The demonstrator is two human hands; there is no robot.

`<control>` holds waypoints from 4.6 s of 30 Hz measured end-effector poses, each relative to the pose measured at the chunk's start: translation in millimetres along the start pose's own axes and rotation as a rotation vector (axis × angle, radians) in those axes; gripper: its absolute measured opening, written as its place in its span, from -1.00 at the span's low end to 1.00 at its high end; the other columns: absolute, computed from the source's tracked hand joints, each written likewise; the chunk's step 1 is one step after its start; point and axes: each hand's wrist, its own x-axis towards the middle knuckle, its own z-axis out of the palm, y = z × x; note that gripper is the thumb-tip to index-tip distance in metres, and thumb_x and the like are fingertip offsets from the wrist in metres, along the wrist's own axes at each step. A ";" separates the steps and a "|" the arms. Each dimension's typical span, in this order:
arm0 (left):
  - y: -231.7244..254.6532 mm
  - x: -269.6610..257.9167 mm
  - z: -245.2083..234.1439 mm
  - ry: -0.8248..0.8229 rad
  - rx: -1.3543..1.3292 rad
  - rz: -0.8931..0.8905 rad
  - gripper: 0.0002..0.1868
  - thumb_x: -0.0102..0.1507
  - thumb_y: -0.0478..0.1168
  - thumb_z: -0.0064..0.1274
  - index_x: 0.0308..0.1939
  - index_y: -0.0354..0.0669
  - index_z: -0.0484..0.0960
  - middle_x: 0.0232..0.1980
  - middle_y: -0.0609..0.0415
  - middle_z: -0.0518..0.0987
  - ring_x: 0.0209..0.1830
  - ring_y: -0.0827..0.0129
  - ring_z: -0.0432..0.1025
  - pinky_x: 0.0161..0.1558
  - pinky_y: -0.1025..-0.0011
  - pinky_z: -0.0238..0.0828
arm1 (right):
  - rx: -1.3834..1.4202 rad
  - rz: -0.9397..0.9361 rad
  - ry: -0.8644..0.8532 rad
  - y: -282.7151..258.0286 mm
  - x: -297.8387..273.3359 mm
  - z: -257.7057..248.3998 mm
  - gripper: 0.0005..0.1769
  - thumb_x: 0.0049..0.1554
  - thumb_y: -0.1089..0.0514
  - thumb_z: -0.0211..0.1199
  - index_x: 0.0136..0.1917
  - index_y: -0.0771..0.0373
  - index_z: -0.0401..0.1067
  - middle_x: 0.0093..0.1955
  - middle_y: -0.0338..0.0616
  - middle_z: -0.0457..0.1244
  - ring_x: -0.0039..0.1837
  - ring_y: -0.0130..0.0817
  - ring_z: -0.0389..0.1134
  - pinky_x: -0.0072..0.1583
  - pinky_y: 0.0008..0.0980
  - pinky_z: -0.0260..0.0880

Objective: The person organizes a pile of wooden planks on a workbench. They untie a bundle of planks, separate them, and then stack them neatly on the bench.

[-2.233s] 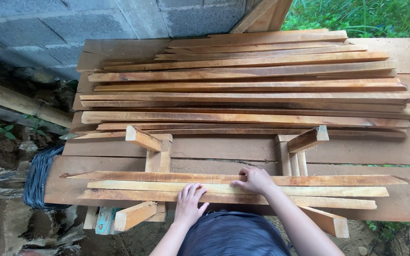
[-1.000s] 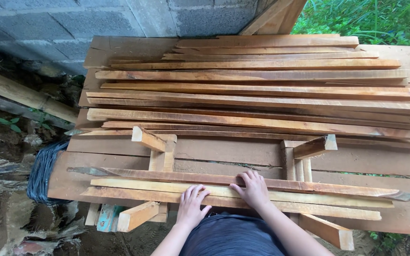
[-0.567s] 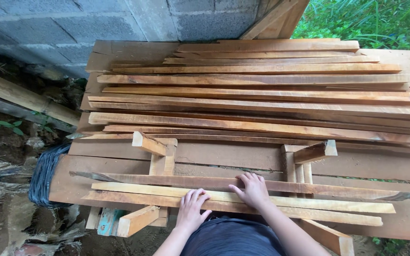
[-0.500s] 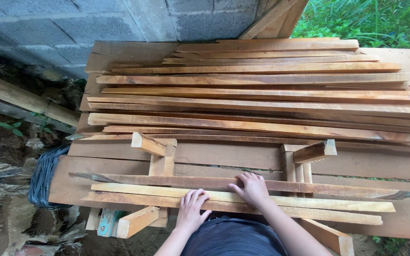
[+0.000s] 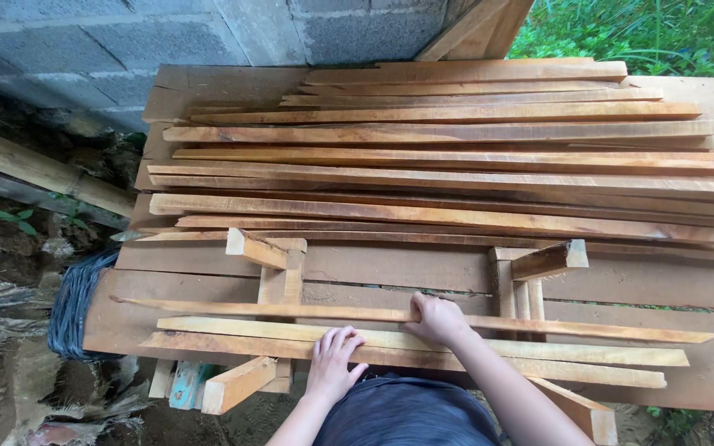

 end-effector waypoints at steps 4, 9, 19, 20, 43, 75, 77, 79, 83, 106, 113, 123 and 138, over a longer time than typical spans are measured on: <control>-1.4 0.0 0.7 -0.002 0.010 0.011 -0.45 0.10 -0.01 0.35 0.14 0.12 0.52 0.30 0.19 0.34 0.43 0.22 0.13 0.37 0.09 0.04 | 0.091 -0.082 0.147 -0.2 -11.2 19.2 -0.33 -0.03 -0.42 0.35 0.05 0.15 0.43 -0.04 -0.13 0.41 0.07 -0.13 0.46 0.11 -0.15 0.45; 0.0 0.7 0.0 0.002 0.011 0.012 -0.45 0.11 0.00 0.35 0.14 0.13 0.52 0.29 0.21 0.35 0.42 0.23 0.14 0.37 0.09 0.05 | 0.015 -0.236 0.510 -7.1 -29.3 33.9 -0.48 0.03 -0.30 0.35 0.07 0.10 0.53 -0.07 -0.19 0.36 0.07 -0.20 0.36 0.08 -0.20 0.33; 5.1 2.2 -3.1 -0.020 0.033 0.017 -0.44 0.13 0.03 0.32 0.16 0.09 0.52 0.32 0.15 0.33 0.45 0.21 0.10 0.39 0.10 -0.02 | 0.026 -0.304 0.689 -2.3 -14.7 43.5 -0.51 0.06 -0.26 0.29 0.04 0.14 0.56 0.00 -0.15 0.36 0.10 -0.18 0.34 0.07 -0.23 0.30; 9.8 3.8 -9.6 -0.025 0.028 -0.006 -0.43 0.14 0.07 0.29 0.18 0.08 0.51 0.32 0.13 0.34 0.44 0.21 0.10 0.40 0.10 -0.03 | 0.010 -0.219 0.538 -2.2 -11.0 44.7 -0.49 0.10 -0.31 0.24 0.01 0.14 0.57 -0.04 -0.14 0.39 0.08 -0.18 0.38 0.10 -0.19 0.32; 2.6 166.0 -31.1 -0.318 -0.004 -0.346 -0.57 0.27 0.20 0.06 0.06 0.09 0.61 -0.08 0.03 0.70 0.01 0.11 0.58 0.09 0.11 0.50 | 0.579 0.362 -0.124 21.6 60.2 -12.8 -0.49 0.14 -0.30 0.22 0.13 0.08 0.56 -0.13 -0.05 0.45 -0.09 -0.13 0.53 0.05 -0.18 0.54; 67.4 174.6 -218.7 0.699 0.095 0.355 -0.47 0.04 -0.08 0.43 0.09 0.10 0.66 0.06 0.17 0.52 0.21 0.26 0.35 0.41 0.09 -0.01 | -0.061 -0.114 1.138 13.3 -30.9 -199.4 -0.40 -0.17 0.04 0.58 0.18 -0.07 0.56 0.15 -0.29 0.29 0.32 -0.21 0.25 0.50 0.00 0.05; 71.5 140.3 -216.7 0.716 0.103 0.365 -0.45 0.03 -0.08 0.44 0.09 0.11 0.66 0.04 0.17 0.52 0.19 0.26 0.35 0.38 0.11 -0.01 | -0.034 -0.146 1.169 8.7 -53.7 -186.7 -0.41 -0.17 0.04 0.59 0.17 -0.08 0.56 0.13 -0.29 0.29 0.30 -0.22 0.24 0.47 -0.04 0.06; 70.5 111.7 -206.5 0.734 0.110 0.378 -0.44 0.02 -0.08 0.45 0.09 0.11 0.66 0.03 0.18 0.53 0.17 0.25 0.35 0.36 0.14 -0.01 | -0.008 -0.177 1.201 3.3 -73.3 -171.5 -0.43 -0.16 0.05 0.60 0.16 -0.09 0.56 0.12 -0.29 0.28 0.27 -0.23 0.24 0.44 -0.08 0.07; 46.1 73.2 -159.0 0.645 0.092 0.271 -0.43 -0.03 -0.06 0.45 0.06 0.13 0.67 0.00 0.18 0.53 0.13 0.25 0.35 0.35 0.11 -0.03 | 0.022 -0.134 1.095 0.7 -92.3 -121.0 -0.41 -0.23 -0.01 0.58 0.12 -0.04 0.57 0.08 -0.28 0.30 0.24 -0.22 0.26 0.42 -0.03 0.05; -11.7 126.1 -26.8 0.080 0.179 -0.152 -0.31 0.21 0.10 0.18 0.37 -0.01 0.40 0.44 0.06 0.29 0.53 0.15 0.00 0.51 -0.05 -0.28 | -0.023 0.026 0.565 33.0 27.1 5.7 -0.30 0.01 -0.35 0.34 0.28 0.07 0.44 0.29 -0.23 0.29 0.43 -0.20 0.20 0.49 0.21 -0.08; 20.3 43.0 3.3 -0.138 0.159 0.072 -0.32 0.31 0.10 0.12 0.41 -0.07 0.33 0.57 0.01 0.14 0.62 0.07 -0.09 0.54 0.00 -0.17 | -0.033 -0.088 0.512 27.2 43.9 21.4 -0.40 0.15 -0.33 0.19 0.29 0.06 0.45 0.25 -0.18 0.32 0.37 -0.13 0.25 0.48 0.09 -0.01; 16.5 13.5 5.5 -0.103 0.109 0.113 -0.16 0.18 0.06 0.27 0.47 -0.04 0.27 0.59 0.07 0.10 0.60 0.10 -0.08 0.52 0.09 -0.14 | 0.057 -0.109 0.481 27.9 23.8 41.0 -0.54 0.17 -0.22 0.18 0.21 0.02 0.51 0.12 -0.18 0.37 0.23 -0.14 0.33 0.35 -0.03 0.15; 24.4 11.3 0.7 -0.145 0.110 0.054 -0.20 0.23 0.06 0.22 0.48 0.02 0.23 0.62 0.11 0.02 0.64 0.17 -0.16 0.56 0.11 -0.23 | -0.004 -0.280 0.719 17.5 -4.5 43.3 -0.47 0.08 -0.10 0.29 0.24 0.20 0.45 0.26 -0.07 0.30 0.31 -0.06 0.26 0.31 -0.08 0.18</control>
